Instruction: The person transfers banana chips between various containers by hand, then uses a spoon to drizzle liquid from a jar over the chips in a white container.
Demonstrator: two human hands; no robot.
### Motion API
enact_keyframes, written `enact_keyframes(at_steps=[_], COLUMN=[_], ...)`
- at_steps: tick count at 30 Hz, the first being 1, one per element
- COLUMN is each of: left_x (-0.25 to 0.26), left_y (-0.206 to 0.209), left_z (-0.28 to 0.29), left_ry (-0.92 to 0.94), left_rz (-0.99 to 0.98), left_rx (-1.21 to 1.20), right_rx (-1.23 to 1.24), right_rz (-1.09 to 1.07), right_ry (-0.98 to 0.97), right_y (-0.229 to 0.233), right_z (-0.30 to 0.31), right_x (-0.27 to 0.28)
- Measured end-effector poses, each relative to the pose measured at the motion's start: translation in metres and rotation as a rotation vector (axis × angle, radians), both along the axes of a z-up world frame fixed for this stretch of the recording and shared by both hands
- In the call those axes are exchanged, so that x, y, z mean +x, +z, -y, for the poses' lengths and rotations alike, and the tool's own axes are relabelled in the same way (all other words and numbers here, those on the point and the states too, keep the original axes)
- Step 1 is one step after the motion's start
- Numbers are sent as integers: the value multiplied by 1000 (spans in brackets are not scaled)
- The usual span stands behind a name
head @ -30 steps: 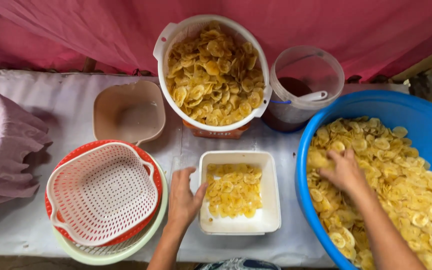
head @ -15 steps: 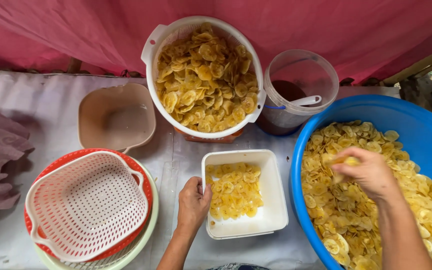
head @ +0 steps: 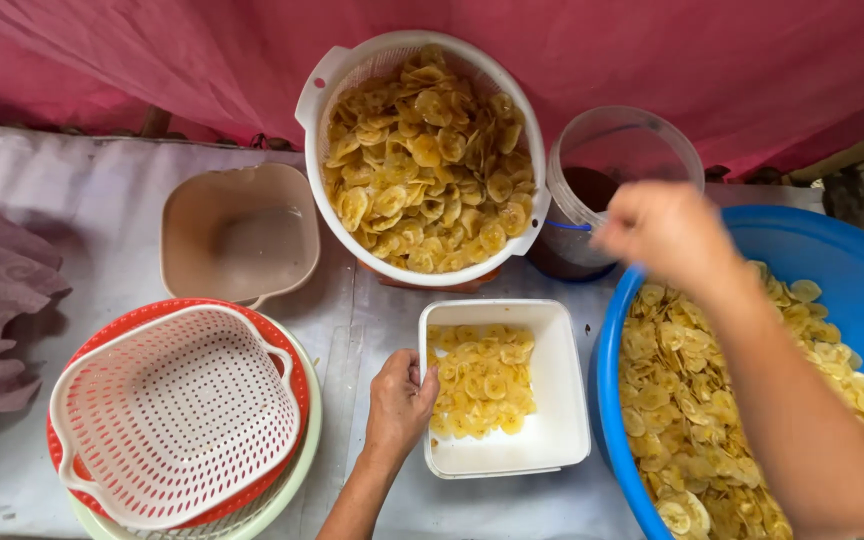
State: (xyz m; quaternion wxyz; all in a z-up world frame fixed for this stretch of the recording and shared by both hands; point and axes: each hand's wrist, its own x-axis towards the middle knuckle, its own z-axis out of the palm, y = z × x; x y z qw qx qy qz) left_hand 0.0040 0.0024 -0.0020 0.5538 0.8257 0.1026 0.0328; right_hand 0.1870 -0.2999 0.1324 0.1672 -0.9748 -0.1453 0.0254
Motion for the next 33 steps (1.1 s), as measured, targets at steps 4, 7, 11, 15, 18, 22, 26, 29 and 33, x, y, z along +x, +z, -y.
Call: enact_keyframes(at_steps=[4,7,11,15,18,22,26,29,33], left_x=[-2,-2,-3,1,0,2,7,8,11], left_y=[1,5,5,2,3,5,9,10,10], left_z=[2,6,4,5,4,6,7,8,9], left_ry=[4,11,-7,1,1,-2,0,1,2], left_rz=[-8,-73,-51,-40,-53,-43,-60,-49,-41], left_rx=[-2,21,8,3,-4,-4,0,-2,-16], right_rx=[-554,-640,-688,-521,-504,-493,-400,-258,61], right_rz=[-338,-483,-552,-474,-443,-374,-234,-162,-157], right_ry=[-3,-33,-20,-110,-106,-143,-188,-249,-397], right_y=[-39,-79,-108,-114,-104,-70,-38,-29,-32], right_z=[22,33,41,40,33,41,63,84,110], right_x=[105,125,142,146,144,133,100,78,62])
